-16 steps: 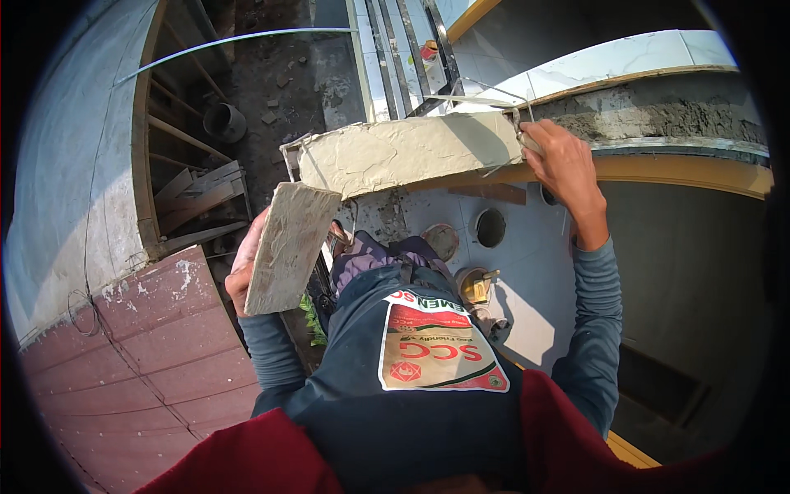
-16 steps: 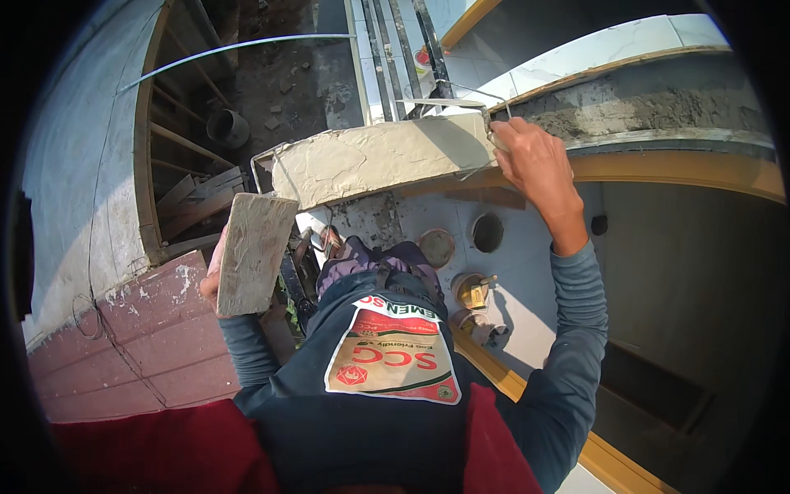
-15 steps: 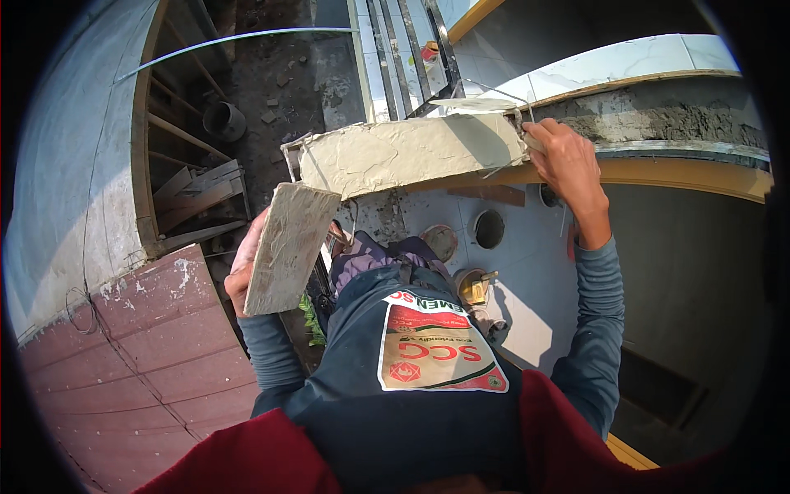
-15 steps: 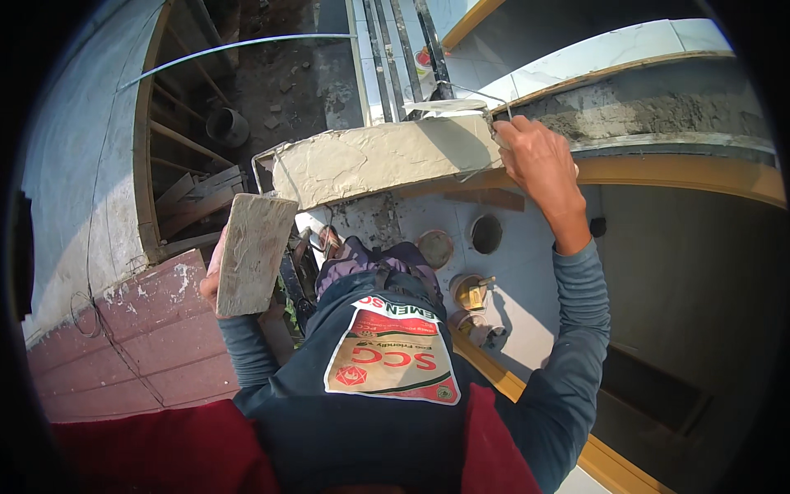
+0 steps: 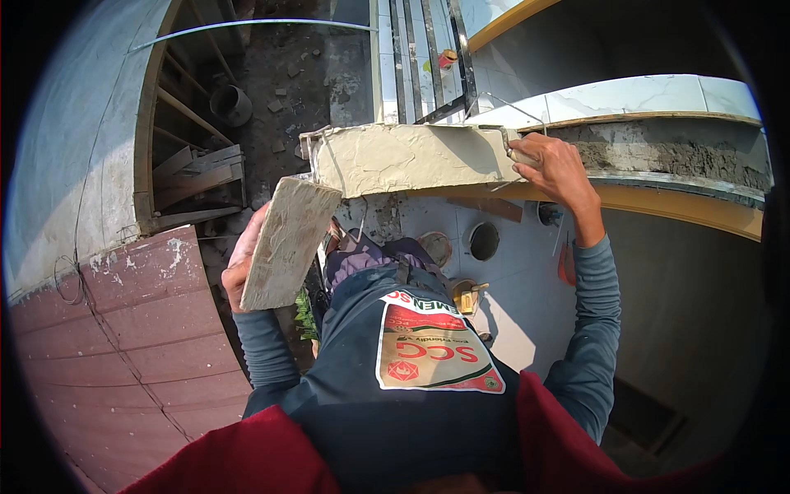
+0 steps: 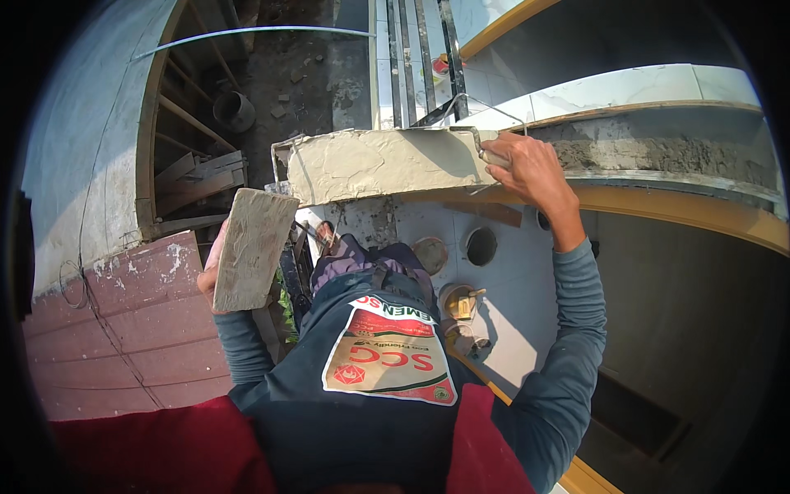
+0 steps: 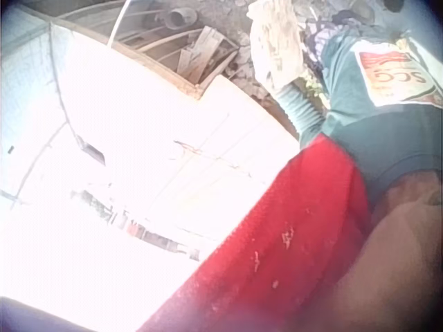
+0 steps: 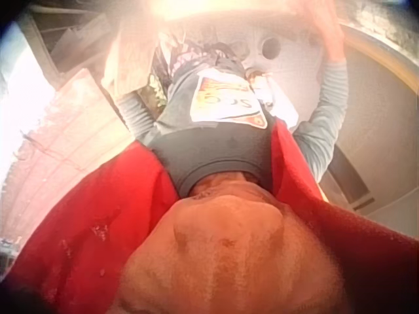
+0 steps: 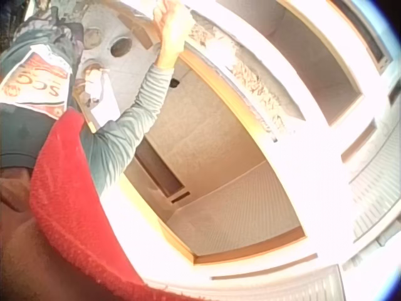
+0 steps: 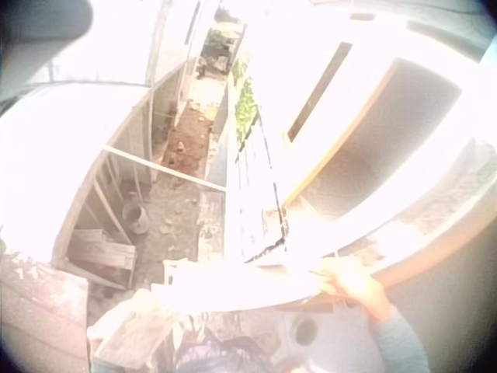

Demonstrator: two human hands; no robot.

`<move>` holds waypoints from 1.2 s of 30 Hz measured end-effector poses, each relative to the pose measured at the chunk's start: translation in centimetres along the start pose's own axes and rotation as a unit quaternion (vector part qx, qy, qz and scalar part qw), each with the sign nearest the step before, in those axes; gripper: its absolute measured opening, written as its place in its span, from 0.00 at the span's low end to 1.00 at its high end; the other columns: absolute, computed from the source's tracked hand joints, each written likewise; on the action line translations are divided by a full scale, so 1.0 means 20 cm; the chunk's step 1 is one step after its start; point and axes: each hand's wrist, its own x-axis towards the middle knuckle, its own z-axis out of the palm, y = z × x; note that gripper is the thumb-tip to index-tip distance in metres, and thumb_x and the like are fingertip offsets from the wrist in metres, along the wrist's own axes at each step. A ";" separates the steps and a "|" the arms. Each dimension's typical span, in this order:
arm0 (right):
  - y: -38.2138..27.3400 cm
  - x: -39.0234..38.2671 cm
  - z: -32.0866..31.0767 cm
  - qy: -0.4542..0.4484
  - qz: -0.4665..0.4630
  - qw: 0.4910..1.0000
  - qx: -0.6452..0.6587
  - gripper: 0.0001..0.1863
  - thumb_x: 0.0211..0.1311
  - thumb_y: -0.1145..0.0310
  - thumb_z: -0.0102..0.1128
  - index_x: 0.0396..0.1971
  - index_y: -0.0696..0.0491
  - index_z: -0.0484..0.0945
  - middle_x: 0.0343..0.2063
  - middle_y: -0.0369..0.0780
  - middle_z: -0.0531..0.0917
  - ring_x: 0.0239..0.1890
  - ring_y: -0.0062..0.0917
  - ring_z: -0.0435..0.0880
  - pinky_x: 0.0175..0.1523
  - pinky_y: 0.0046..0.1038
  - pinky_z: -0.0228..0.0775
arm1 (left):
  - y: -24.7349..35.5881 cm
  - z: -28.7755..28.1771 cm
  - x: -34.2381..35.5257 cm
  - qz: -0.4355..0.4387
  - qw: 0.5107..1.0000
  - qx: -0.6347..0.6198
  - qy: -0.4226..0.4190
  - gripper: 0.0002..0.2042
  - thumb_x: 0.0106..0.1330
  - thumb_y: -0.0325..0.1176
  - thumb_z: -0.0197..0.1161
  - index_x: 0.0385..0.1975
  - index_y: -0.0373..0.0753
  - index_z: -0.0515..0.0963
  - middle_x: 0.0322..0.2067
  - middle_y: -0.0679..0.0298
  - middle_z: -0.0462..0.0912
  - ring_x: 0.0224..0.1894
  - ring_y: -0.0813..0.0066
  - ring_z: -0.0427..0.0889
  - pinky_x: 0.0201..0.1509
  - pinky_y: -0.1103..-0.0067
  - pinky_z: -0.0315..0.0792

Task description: The person applies mortar to the edge of a concrete beam using a trowel while holding a wooden board as a support form, then smooths the wet mortar with a yellow sponge.

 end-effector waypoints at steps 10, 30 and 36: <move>-0.14 -0.22 0.11 -0.035 0.092 0.929 0.358 0.18 0.64 0.63 0.59 0.47 0.60 0.78 0.30 0.41 0.83 0.26 0.25 0.81 0.32 0.28 0.73 | 0.01 -0.02 -0.02 0.004 1.000 -0.003 0.000 0.47 0.42 0.46 0.61 0.67 0.29 0.59 0.61 0.48 0.70 0.60 0.59 0.75 0.64 0.70 0.68; -0.22 -0.30 0.30 -0.156 0.249 0.600 0.744 0.19 0.72 0.59 0.47 0.46 0.62 0.74 0.23 0.37 0.77 0.13 0.15 0.74 0.14 0.17 0.67 | 0.00 0.01 0.05 -0.025 1.000 0.002 -0.010 0.47 0.40 0.46 0.62 0.66 0.29 0.61 0.61 0.49 0.70 0.61 0.59 0.74 0.66 0.70 0.65; -0.29 -0.19 0.26 -0.210 0.206 0.571 0.766 0.20 0.73 0.60 0.47 0.47 0.65 0.73 0.23 0.39 0.77 0.12 0.17 0.73 0.13 0.18 0.66 | 0.00 0.03 0.05 -0.013 1.000 0.013 -0.014 0.47 0.40 0.46 0.61 0.66 0.29 0.60 0.61 0.49 0.70 0.61 0.59 0.73 0.67 0.70 0.64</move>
